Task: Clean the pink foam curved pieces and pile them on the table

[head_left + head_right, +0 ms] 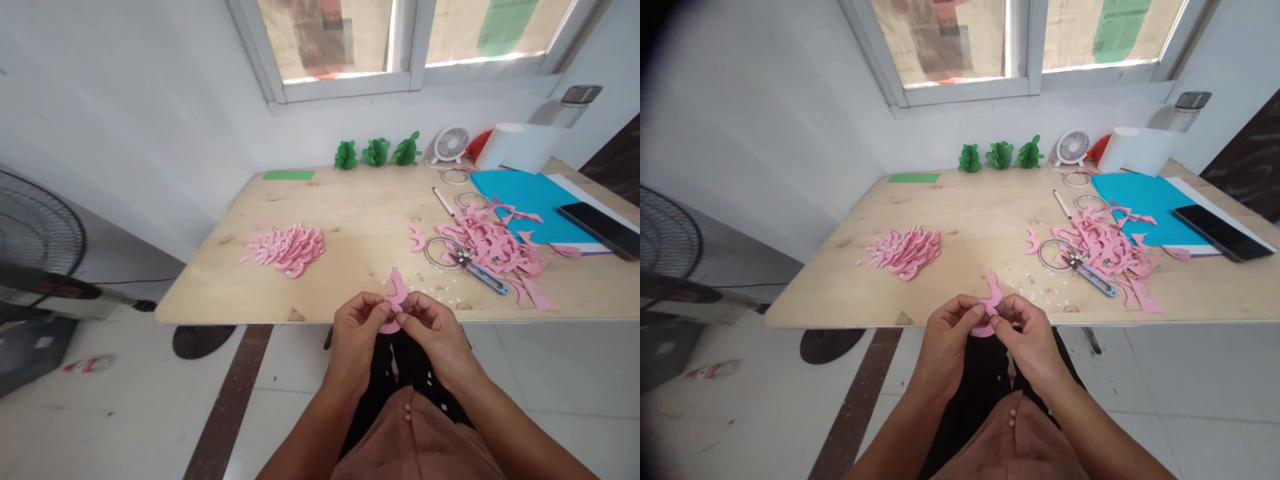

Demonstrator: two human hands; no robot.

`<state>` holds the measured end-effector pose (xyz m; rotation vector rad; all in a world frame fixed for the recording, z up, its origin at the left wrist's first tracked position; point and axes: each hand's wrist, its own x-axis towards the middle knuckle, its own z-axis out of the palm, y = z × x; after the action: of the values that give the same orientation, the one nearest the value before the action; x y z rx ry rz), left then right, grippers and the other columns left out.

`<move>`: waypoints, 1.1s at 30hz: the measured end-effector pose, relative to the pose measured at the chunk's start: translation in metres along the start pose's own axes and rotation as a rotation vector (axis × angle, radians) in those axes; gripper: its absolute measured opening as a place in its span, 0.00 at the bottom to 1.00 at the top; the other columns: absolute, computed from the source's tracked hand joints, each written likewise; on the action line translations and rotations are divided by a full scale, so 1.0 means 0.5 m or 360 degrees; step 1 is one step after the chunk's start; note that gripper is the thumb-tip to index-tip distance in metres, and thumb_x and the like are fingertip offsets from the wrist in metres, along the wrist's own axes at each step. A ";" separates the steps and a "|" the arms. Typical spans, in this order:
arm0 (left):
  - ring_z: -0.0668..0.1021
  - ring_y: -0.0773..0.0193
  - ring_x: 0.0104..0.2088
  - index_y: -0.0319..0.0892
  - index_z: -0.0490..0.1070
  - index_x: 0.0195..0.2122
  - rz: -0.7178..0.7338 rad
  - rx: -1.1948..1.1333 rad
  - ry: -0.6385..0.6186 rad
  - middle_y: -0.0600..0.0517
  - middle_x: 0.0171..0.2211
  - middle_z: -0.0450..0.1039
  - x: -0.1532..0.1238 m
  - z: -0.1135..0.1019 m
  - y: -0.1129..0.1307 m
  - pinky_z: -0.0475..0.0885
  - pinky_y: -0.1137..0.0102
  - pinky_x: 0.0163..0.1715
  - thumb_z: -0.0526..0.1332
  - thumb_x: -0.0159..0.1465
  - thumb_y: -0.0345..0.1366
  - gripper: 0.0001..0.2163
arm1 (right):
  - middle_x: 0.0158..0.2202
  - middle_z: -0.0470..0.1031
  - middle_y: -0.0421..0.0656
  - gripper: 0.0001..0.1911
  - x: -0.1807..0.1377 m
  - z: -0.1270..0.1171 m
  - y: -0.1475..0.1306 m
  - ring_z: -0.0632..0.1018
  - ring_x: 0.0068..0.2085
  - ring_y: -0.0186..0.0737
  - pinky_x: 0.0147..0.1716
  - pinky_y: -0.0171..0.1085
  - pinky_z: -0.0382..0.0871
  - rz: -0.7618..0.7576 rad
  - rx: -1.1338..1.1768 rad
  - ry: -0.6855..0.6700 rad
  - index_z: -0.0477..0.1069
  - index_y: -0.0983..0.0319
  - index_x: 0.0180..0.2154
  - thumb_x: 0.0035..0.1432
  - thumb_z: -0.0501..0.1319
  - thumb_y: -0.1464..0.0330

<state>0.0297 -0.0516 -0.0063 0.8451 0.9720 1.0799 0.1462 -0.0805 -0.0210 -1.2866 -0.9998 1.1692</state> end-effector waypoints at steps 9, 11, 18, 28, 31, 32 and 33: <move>0.71 0.69 0.25 0.38 0.72 0.24 -0.0006 0.0014 0.0022 0.54 0.22 0.71 0.000 -0.003 -0.003 0.66 0.74 0.31 0.64 0.52 0.33 0.05 | 0.27 0.70 0.38 0.04 -0.005 0.001 -0.011 0.72 0.33 0.38 0.35 0.35 0.66 0.0024 -0.0025 0.0015 0.68 0.60 0.29 0.51 0.62 0.67; 0.71 0.69 0.25 0.38 0.72 0.24 0.0004 0.0029 0.0033 0.54 0.22 0.71 -0.002 -0.002 -0.002 0.67 0.74 0.31 0.65 0.53 0.33 0.04 | 0.27 0.70 0.38 0.04 -0.004 0.003 -0.010 0.72 0.32 0.37 0.34 0.34 0.65 0.0021 -0.0003 0.0016 0.69 0.60 0.29 0.52 0.62 0.67; 0.72 0.68 0.26 0.38 0.73 0.25 0.0020 0.0063 0.0034 0.54 0.22 0.71 -0.004 0.000 -0.003 0.67 0.74 0.31 0.64 0.53 0.33 0.04 | 0.26 0.71 0.38 0.05 -0.003 0.004 -0.001 0.72 0.31 0.37 0.33 0.34 0.65 0.0017 -0.0071 0.0046 0.69 0.61 0.27 0.52 0.62 0.66; 0.71 0.69 0.25 0.39 0.73 0.24 0.0029 0.0123 0.0005 0.54 0.22 0.72 -0.008 -0.002 -0.001 0.67 0.73 0.30 0.64 0.53 0.33 0.04 | 0.28 0.72 0.39 0.08 -0.007 -0.003 -0.004 0.72 0.32 0.37 0.34 0.33 0.66 0.0062 0.0148 0.0042 0.71 0.60 0.30 0.53 0.63 0.62; 0.72 0.68 0.25 0.38 0.74 0.24 0.0009 0.0136 -0.0017 0.54 0.22 0.72 -0.010 -0.004 -0.002 0.67 0.73 0.30 0.65 0.52 0.33 0.04 | 0.26 0.71 0.38 0.09 -0.003 -0.002 -0.004 0.71 0.29 0.36 0.31 0.33 0.66 0.0087 0.0195 0.0091 0.71 0.60 0.28 0.52 0.64 0.62; 0.72 0.68 0.25 0.38 0.74 0.24 -0.0003 0.0130 -0.0032 0.53 0.21 0.72 -0.010 -0.005 -0.003 0.68 0.73 0.31 0.65 0.52 0.33 0.04 | 0.25 0.70 0.38 0.09 -0.002 -0.002 -0.004 0.70 0.29 0.35 0.30 0.32 0.65 0.0089 0.0199 0.0104 0.70 0.60 0.28 0.52 0.64 0.62; 0.73 0.68 0.26 0.38 0.75 0.25 -0.0014 0.0118 -0.0046 0.53 0.22 0.73 -0.010 -0.007 -0.003 0.68 0.73 0.31 0.65 0.52 0.33 0.04 | 0.25 0.70 0.38 0.09 -0.001 -0.002 -0.003 0.69 0.28 0.35 0.30 0.32 0.65 0.0089 0.0201 0.0116 0.70 0.60 0.27 0.52 0.64 0.62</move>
<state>0.0262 -0.0564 -0.0078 0.9139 0.9956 1.0268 0.1474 -0.0812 -0.0195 -1.2542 -0.8285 1.2002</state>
